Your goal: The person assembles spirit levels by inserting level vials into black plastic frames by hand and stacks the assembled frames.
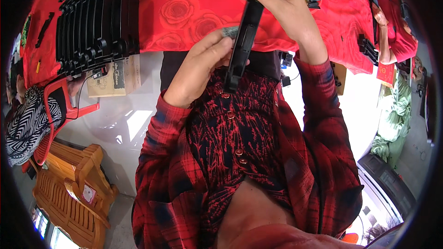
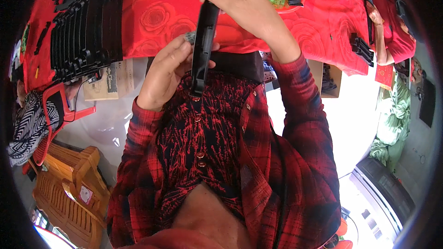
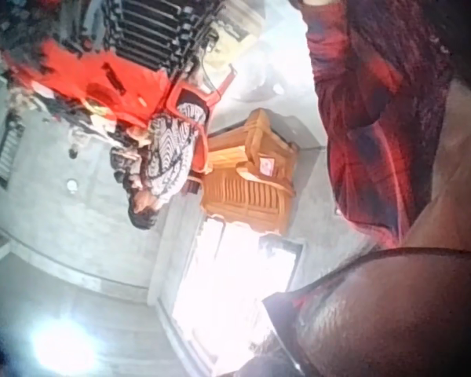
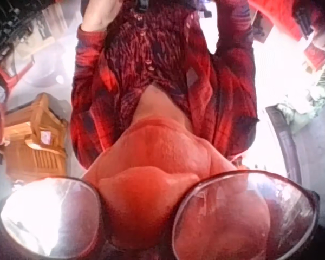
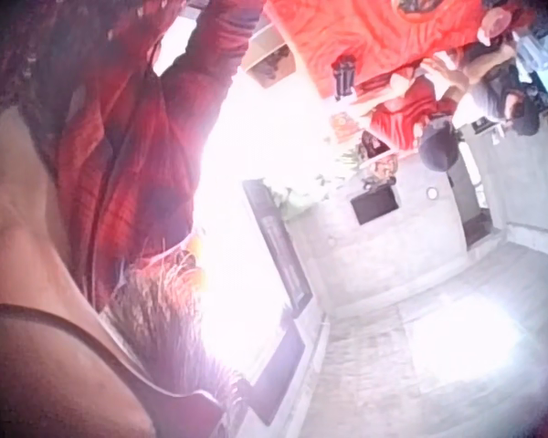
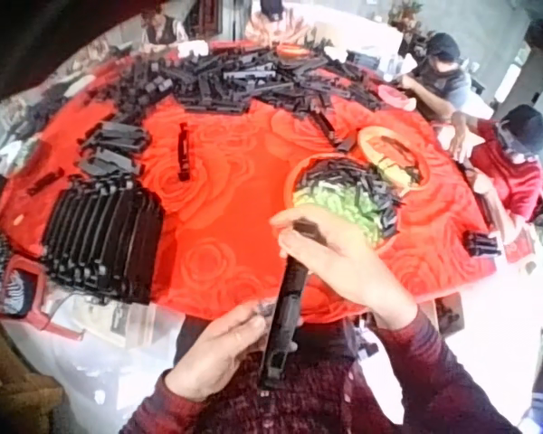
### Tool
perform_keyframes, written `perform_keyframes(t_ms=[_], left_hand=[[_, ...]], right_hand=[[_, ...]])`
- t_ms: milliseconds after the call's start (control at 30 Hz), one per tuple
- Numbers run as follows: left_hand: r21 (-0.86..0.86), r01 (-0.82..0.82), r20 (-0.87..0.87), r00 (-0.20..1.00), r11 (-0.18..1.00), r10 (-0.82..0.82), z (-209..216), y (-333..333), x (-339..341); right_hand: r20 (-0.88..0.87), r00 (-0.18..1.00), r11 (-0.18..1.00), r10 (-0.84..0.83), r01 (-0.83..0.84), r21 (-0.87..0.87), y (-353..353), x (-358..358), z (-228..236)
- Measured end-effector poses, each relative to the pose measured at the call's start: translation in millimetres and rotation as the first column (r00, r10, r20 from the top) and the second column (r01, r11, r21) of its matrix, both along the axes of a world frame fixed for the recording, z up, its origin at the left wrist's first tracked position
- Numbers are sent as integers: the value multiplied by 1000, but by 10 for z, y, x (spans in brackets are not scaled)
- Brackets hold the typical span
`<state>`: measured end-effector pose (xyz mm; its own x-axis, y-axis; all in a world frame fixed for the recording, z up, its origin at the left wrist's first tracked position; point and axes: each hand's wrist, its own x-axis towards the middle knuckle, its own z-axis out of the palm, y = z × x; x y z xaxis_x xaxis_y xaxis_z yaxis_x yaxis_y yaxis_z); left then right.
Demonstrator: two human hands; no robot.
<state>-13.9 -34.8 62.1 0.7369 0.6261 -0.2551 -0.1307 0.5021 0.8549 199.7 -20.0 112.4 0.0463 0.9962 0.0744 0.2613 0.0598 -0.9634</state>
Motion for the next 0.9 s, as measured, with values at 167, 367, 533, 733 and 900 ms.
perform_keyframes(t_ms=[167,367,533,733,900], left_hand=[[-293,82,292,956,953,8,-177,-63,56],[-437,53,396,908,898,139,-345,-60,93],[-516,-39,367,892,855,263,-387,-43,99],[-547,-2,481,818,837,316,-470,3,83],[-562,-52,438,827,825,351,-447,23,89]], right_hand=[[231,950,974,212,-185,-133,136,-111,167],[160,961,974,227,-225,-28,256,-150,41],[-75,988,988,137,-142,-64,151,-194,7],[325,946,963,5,-92,253,-145,-210,20],[390,921,956,-28,-89,278,-317,-259,-102]])
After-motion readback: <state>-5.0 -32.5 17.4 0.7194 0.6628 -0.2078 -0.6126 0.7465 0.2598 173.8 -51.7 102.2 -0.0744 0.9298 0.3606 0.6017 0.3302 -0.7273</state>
